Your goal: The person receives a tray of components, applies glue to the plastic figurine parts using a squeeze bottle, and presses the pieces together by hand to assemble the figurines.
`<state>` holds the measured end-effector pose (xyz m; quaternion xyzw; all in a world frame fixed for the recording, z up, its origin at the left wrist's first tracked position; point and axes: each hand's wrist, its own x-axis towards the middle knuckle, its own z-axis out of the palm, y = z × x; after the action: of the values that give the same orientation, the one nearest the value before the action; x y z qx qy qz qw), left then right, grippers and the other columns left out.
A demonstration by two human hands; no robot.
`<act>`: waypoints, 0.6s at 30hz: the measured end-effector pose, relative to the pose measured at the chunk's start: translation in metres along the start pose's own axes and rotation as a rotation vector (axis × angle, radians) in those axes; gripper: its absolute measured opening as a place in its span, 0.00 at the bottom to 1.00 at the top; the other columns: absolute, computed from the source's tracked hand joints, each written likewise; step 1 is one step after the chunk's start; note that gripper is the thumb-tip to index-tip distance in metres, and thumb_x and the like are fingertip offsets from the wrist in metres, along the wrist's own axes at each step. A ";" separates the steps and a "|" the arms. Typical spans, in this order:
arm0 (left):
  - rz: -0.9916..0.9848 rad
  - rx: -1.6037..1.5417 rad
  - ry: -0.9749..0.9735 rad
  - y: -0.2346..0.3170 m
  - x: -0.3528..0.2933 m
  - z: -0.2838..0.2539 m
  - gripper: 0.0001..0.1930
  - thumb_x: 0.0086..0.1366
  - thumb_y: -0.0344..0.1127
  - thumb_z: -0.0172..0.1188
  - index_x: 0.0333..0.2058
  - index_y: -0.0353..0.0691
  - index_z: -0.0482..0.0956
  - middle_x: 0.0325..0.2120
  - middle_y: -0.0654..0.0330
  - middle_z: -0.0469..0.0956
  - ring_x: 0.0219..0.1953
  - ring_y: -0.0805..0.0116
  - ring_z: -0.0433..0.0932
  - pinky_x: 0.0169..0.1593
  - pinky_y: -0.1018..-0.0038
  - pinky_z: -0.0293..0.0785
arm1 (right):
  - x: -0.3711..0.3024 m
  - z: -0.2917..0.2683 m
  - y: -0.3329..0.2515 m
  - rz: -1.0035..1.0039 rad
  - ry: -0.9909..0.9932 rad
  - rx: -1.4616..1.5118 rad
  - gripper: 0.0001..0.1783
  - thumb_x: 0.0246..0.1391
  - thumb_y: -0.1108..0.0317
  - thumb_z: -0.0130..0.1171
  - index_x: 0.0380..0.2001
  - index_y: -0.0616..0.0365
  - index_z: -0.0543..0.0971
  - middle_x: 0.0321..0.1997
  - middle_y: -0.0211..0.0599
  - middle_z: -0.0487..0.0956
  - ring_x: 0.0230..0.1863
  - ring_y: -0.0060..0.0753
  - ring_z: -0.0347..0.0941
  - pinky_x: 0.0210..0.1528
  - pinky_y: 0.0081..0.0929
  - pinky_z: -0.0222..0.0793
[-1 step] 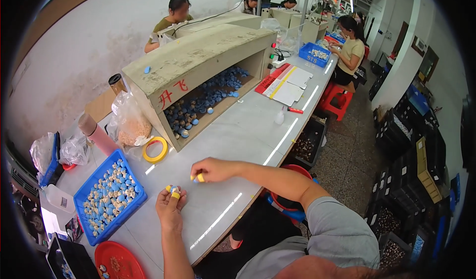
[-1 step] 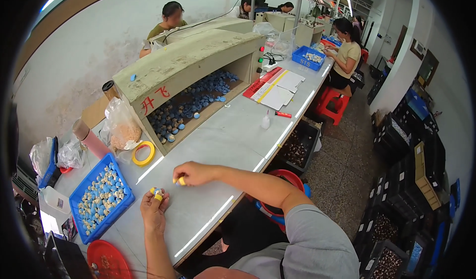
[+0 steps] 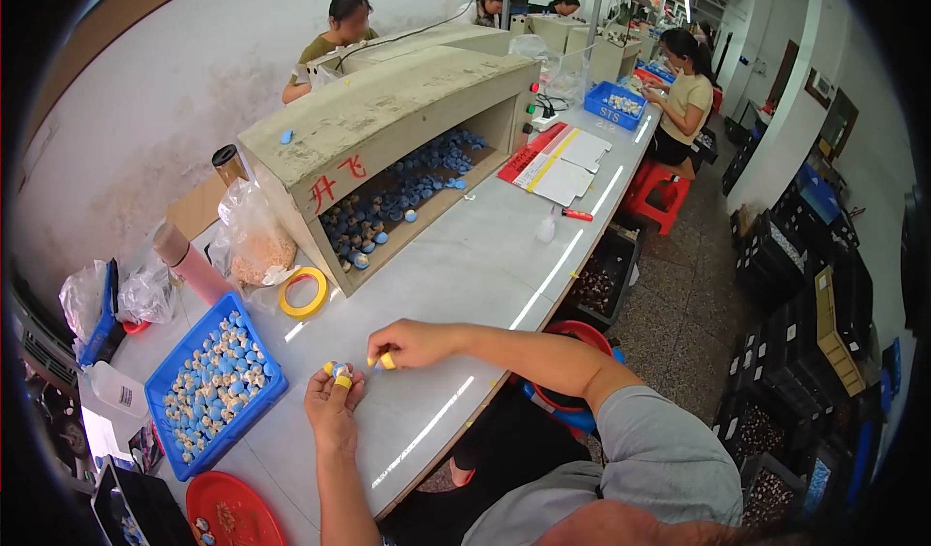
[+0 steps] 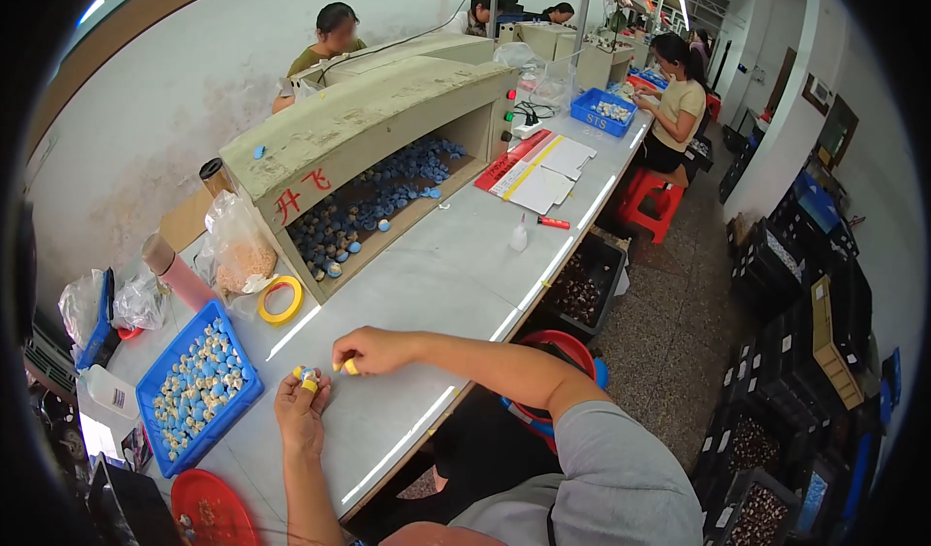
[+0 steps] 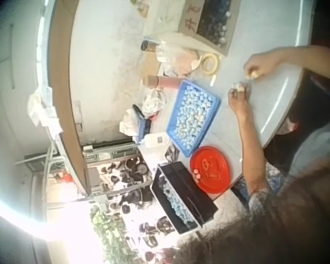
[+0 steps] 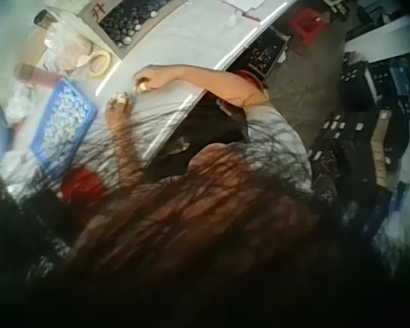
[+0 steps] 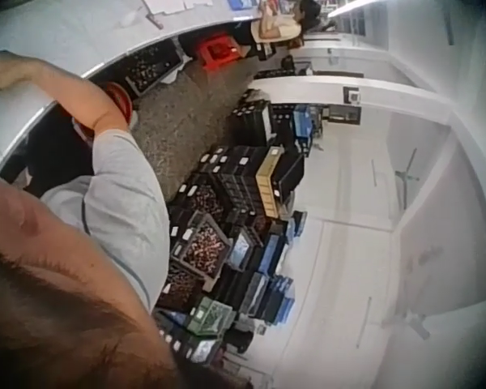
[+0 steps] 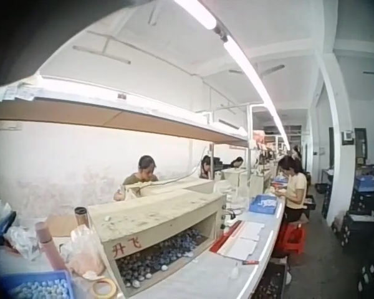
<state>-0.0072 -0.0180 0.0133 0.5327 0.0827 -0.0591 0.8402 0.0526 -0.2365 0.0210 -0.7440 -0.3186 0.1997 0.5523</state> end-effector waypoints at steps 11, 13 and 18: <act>0.026 -0.032 0.049 -0.010 0.007 -0.010 0.12 0.67 0.27 0.57 0.47 0.34 0.69 0.40 0.57 0.76 0.39 0.71 0.79 0.42 0.80 0.79 | 0.027 0.053 -0.004 0.064 0.268 0.317 0.03 0.59 0.76 0.54 0.36 0.64 0.73 0.36 0.34 0.75 0.28 0.22 0.75 0.30 0.22 0.74; 0.018 -0.023 0.050 -0.010 0.008 -0.009 0.13 0.67 0.27 0.57 0.47 0.34 0.68 0.39 0.58 0.77 0.39 0.72 0.79 0.42 0.80 0.79 | 0.029 0.058 0.002 0.011 0.358 0.264 0.05 0.56 0.78 0.56 0.37 0.65 0.74 0.37 0.36 0.75 0.31 0.24 0.76 0.32 0.23 0.75; -0.009 -0.053 0.093 -0.005 0.007 -0.005 0.12 0.66 0.28 0.58 0.46 0.34 0.69 0.41 0.58 0.76 0.39 0.72 0.78 0.43 0.80 0.79 | 0.027 0.062 0.009 -0.171 0.440 -0.098 0.12 0.49 0.80 0.60 0.39 0.65 0.75 0.38 0.40 0.76 0.33 0.28 0.76 0.36 0.24 0.74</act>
<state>-0.0018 -0.0156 0.0052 0.5119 0.1258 -0.0358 0.8491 0.0341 -0.1763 -0.0048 -0.7657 -0.2617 -0.0302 0.5867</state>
